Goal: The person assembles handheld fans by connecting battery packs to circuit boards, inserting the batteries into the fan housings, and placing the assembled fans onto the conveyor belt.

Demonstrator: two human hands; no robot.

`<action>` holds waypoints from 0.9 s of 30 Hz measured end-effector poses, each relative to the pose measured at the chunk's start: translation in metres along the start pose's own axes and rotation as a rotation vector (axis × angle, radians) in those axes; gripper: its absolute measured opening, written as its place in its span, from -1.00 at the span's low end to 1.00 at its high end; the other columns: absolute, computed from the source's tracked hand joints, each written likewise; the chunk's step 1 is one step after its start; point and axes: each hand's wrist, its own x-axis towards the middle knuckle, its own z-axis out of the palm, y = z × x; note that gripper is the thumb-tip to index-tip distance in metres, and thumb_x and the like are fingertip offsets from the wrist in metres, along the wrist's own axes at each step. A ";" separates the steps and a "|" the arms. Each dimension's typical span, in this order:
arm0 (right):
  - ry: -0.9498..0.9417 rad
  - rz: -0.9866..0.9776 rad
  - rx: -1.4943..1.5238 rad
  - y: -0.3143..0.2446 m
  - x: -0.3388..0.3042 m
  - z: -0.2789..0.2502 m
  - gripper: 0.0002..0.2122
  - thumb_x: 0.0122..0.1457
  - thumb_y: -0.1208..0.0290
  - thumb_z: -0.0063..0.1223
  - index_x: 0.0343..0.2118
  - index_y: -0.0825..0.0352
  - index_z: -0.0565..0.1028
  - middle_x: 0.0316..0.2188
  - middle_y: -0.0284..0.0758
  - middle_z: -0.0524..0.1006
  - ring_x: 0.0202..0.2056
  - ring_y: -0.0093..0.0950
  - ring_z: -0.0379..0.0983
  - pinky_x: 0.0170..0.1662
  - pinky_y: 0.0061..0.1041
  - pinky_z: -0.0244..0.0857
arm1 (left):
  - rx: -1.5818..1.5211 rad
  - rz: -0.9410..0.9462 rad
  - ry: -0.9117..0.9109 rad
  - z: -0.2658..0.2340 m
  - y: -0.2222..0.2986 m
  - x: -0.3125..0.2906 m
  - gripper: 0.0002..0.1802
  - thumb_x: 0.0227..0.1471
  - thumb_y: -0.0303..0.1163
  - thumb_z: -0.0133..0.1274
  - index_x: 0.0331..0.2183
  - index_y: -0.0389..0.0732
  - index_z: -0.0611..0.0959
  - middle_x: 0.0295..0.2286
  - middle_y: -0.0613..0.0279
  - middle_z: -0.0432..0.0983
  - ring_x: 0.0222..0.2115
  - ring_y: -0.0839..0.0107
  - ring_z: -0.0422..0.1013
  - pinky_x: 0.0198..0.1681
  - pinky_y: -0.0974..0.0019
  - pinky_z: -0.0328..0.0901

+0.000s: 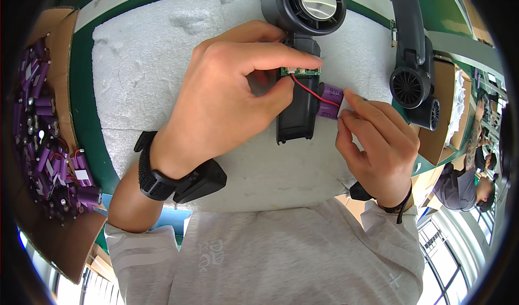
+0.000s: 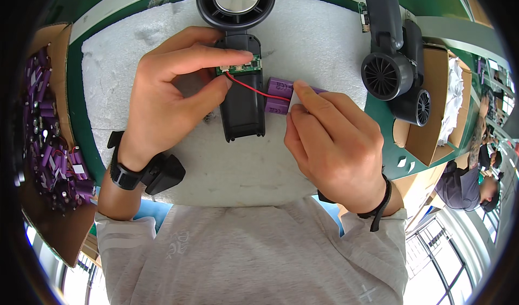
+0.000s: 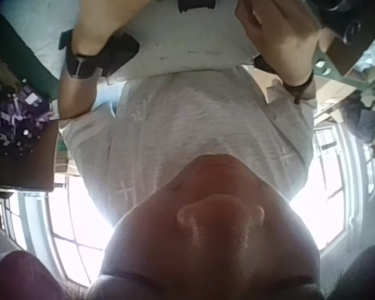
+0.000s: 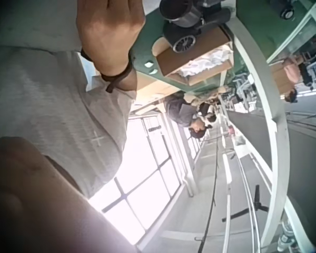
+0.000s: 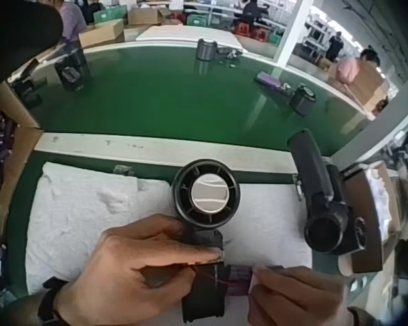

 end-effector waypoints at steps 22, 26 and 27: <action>-0.062 0.115 0.064 -0.002 -0.001 -0.003 -0.83 -0.24 0.74 0.21 -0.53 0.45 0.48 -0.24 -0.19 0.58 -0.38 -0.33 0.52 -0.35 -0.45 0.40 | 0.013 -0.001 -0.003 -0.001 -0.001 0.000 -0.59 -0.18 -0.76 0.06 -0.24 -0.19 0.71 -0.22 0.15 0.49 -0.37 0.51 0.48 -0.34 0.51 0.38; -0.085 0.119 0.050 -0.003 -0.002 0.002 -0.80 -0.25 0.75 0.18 -0.51 0.43 0.43 -0.21 -0.20 0.51 -0.36 -0.33 0.47 -0.34 -0.43 0.38 | 0.019 0.011 -0.010 -0.002 -0.001 0.000 -0.59 -0.18 -0.76 0.05 -0.24 -0.19 0.71 -0.23 0.16 0.49 -0.37 0.50 0.48 -0.34 0.51 0.39; -0.078 0.090 0.023 -0.002 -0.003 0.004 -0.78 -0.26 0.75 0.18 -0.50 0.43 0.42 -0.22 -0.20 0.49 -0.37 -0.33 0.45 -0.36 -0.43 0.37 | 0.019 0.012 -0.008 -0.002 -0.001 0.000 -0.59 -0.18 -0.76 0.05 -0.24 -0.19 0.71 -0.23 0.16 0.49 -0.37 0.50 0.48 -0.34 0.51 0.39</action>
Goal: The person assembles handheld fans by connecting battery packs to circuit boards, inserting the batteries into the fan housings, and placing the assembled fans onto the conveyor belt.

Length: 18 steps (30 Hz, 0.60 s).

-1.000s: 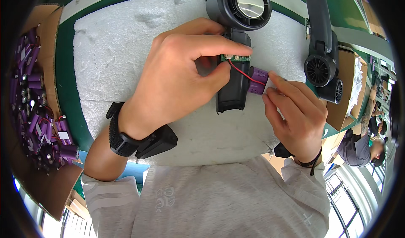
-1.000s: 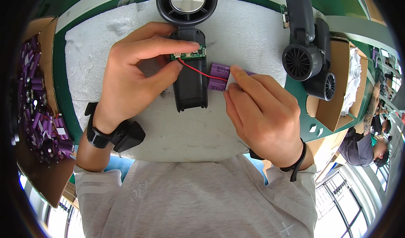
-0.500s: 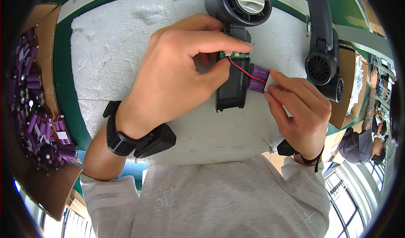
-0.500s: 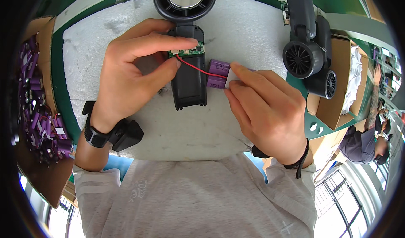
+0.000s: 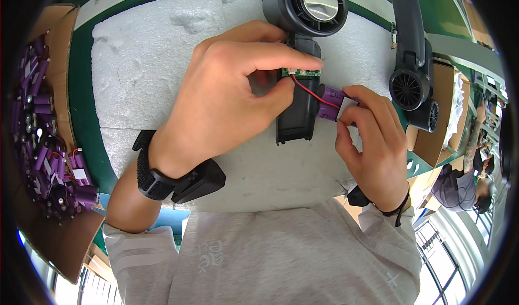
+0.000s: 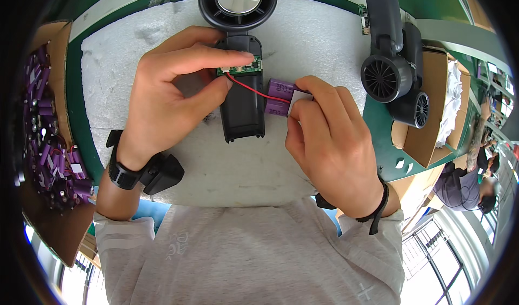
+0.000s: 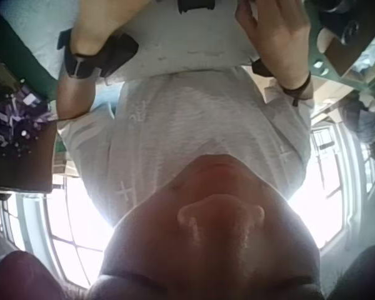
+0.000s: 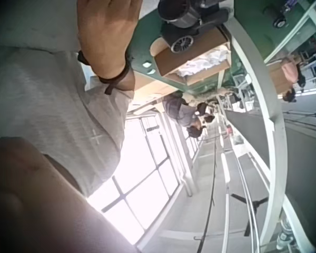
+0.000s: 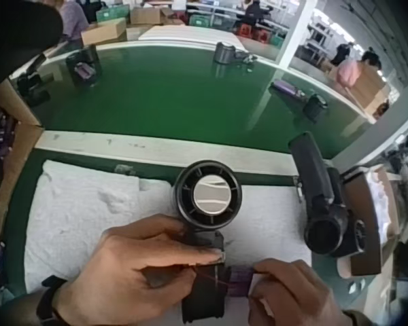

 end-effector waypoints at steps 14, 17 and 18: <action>-0.150 0.210 0.322 0.017 0.002 -0.014 -0.79 -0.22 0.79 0.09 -0.49 0.43 0.37 -0.22 -0.18 0.44 -0.35 -0.29 0.40 -0.34 -0.46 0.33 | -0.010 0.008 0.017 0.001 -0.001 0.000 -0.58 -0.20 -0.76 0.05 -0.25 -0.19 0.71 -0.25 0.16 0.50 -0.38 0.51 0.48 -0.35 0.51 0.39; -0.144 0.167 0.352 0.026 0.003 -0.021 -0.88 -0.10 0.73 0.04 -0.48 0.43 0.37 -0.20 -0.17 0.45 -0.36 -0.41 0.40 -0.29 -0.54 0.30 | -0.013 0.014 0.022 0.002 -0.001 0.000 -0.58 -0.21 -0.77 0.05 -0.25 -0.20 0.71 -0.25 0.16 0.50 -0.39 0.50 0.48 -0.35 0.51 0.39; -0.143 0.168 0.348 0.030 0.003 -0.028 -0.88 -0.10 0.73 0.04 -0.48 0.43 0.37 -0.20 -0.17 0.45 -0.36 -0.41 0.40 -0.29 -0.54 0.30 | -0.019 0.020 0.025 0.003 -0.001 0.001 -0.58 -0.21 -0.77 0.05 -0.25 -0.20 0.71 -0.25 0.16 0.50 -0.39 0.50 0.48 -0.35 0.50 0.39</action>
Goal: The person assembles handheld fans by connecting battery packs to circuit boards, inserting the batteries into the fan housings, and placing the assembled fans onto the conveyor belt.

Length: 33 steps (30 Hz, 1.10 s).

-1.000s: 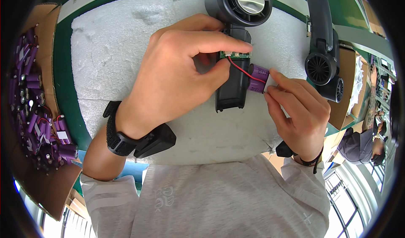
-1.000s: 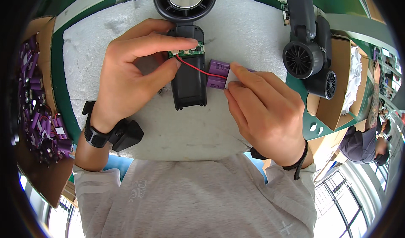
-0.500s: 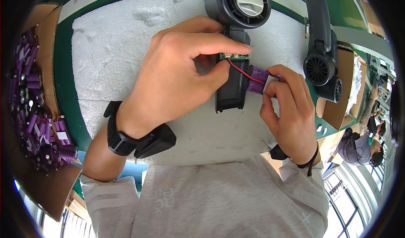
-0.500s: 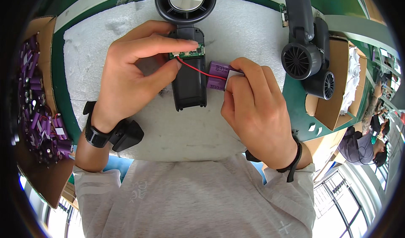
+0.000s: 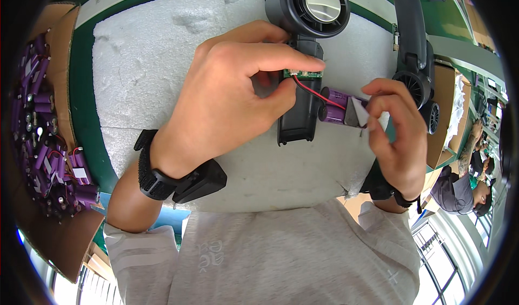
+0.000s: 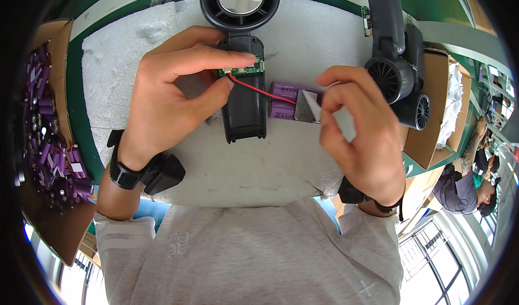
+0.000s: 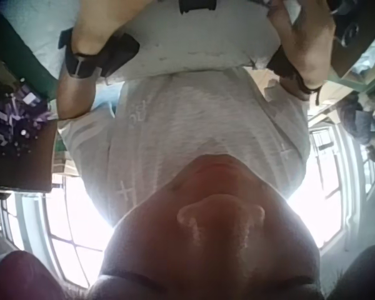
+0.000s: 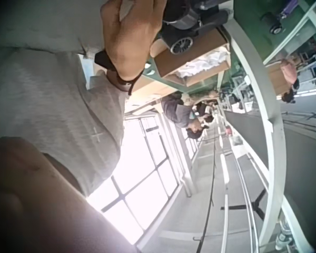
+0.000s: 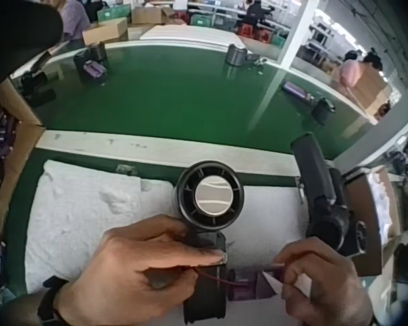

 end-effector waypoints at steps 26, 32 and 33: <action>-0.158 -0.143 0.076 0.008 0.011 0.013 -0.52 -0.13 0.67 0.25 -0.05 0.40 0.43 -0.24 -0.23 0.51 -0.27 -0.36 0.51 -0.28 -0.51 0.40 | -0.001 -0.021 0.097 0.007 0.002 -0.005 -0.60 -0.21 -0.74 0.07 -0.27 -0.19 0.71 -0.28 0.17 0.52 -0.42 0.48 0.48 -0.38 0.49 0.37; -0.400 0.294 0.998 0.002 0.005 0.012 -0.42 0.04 0.64 0.16 0.15 0.41 0.22 -0.21 -0.25 0.48 -0.20 -0.47 0.50 -0.24 -0.53 0.41 | 0.026 0.001 0.054 0.002 0.002 -0.003 -0.59 -0.23 -0.72 0.12 -0.26 -0.14 0.73 -0.29 0.13 0.55 -0.43 0.45 0.51 -0.38 0.48 0.38; -0.399 0.295 1.002 0.002 0.003 0.012 -0.42 0.04 0.64 0.16 0.15 0.41 0.22 -0.21 -0.25 0.48 -0.20 -0.47 0.50 -0.24 -0.53 0.41 | 0.043 0.009 0.038 0.000 0.001 -0.003 -0.58 -0.24 -0.71 0.14 -0.26 -0.13 0.73 -0.29 0.12 0.55 -0.43 0.44 0.51 -0.38 0.48 0.38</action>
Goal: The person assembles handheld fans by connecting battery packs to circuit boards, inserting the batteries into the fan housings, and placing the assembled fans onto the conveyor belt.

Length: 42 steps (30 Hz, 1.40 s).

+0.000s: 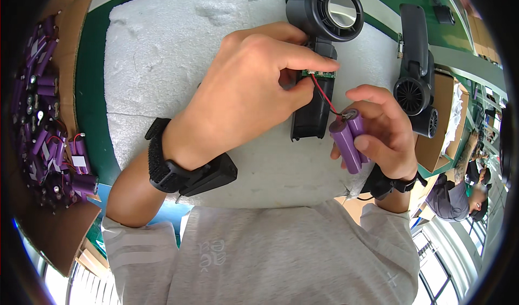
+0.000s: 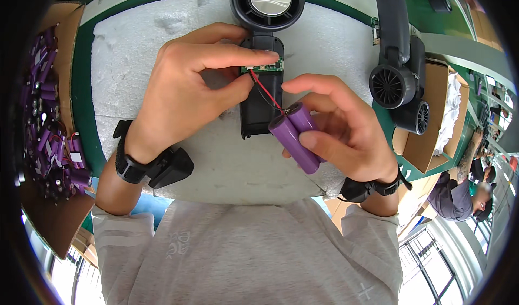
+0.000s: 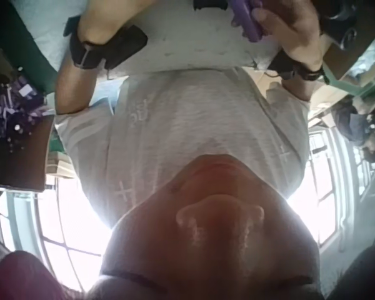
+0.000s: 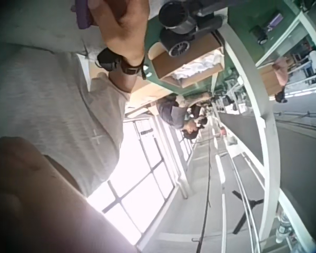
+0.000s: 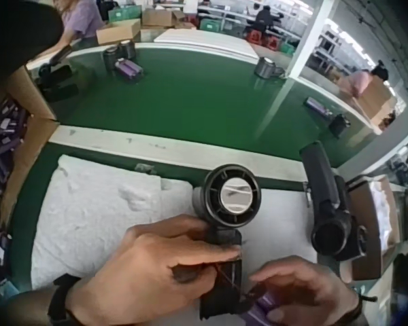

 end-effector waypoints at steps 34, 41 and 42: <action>0.224 -0.603 -1.023 0.015 0.027 0.025 -0.35 -0.46 0.59 0.40 -0.11 0.39 0.46 -0.07 -0.15 0.45 -0.11 -0.22 0.40 -0.08 -0.34 0.33 | 0.202 0.232 -0.108 -0.014 0.003 0.005 -0.67 -0.16 -0.63 0.20 -0.23 -0.22 0.70 -0.35 -0.02 0.59 -0.53 0.25 0.52 -0.51 0.38 0.38; 0.286 -0.636 -0.970 0.015 0.023 0.031 -0.42 -0.43 0.62 0.42 -0.17 0.42 0.50 -0.08 -0.10 0.46 -0.15 -0.25 0.43 -0.22 -0.44 0.45 | 0.212 0.308 -0.080 -0.013 0.001 0.006 -0.65 -0.14 -0.63 0.19 -0.21 -0.20 0.70 -0.31 -0.10 0.58 -0.52 0.19 0.54 -0.47 0.38 0.41; 0.276 -0.648 -0.990 0.015 0.022 0.031 -0.43 -0.43 0.64 0.41 -0.19 0.43 0.50 -0.07 -0.09 0.45 -0.16 -0.24 0.44 -0.23 -0.44 0.45 | 0.214 0.309 -0.079 -0.013 0.001 0.006 -0.65 -0.14 -0.64 0.19 -0.21 -0.20 0.70 -0.30 -0.11 0.58 -0.52 0.18 0.54 -0.46 0.37 0.41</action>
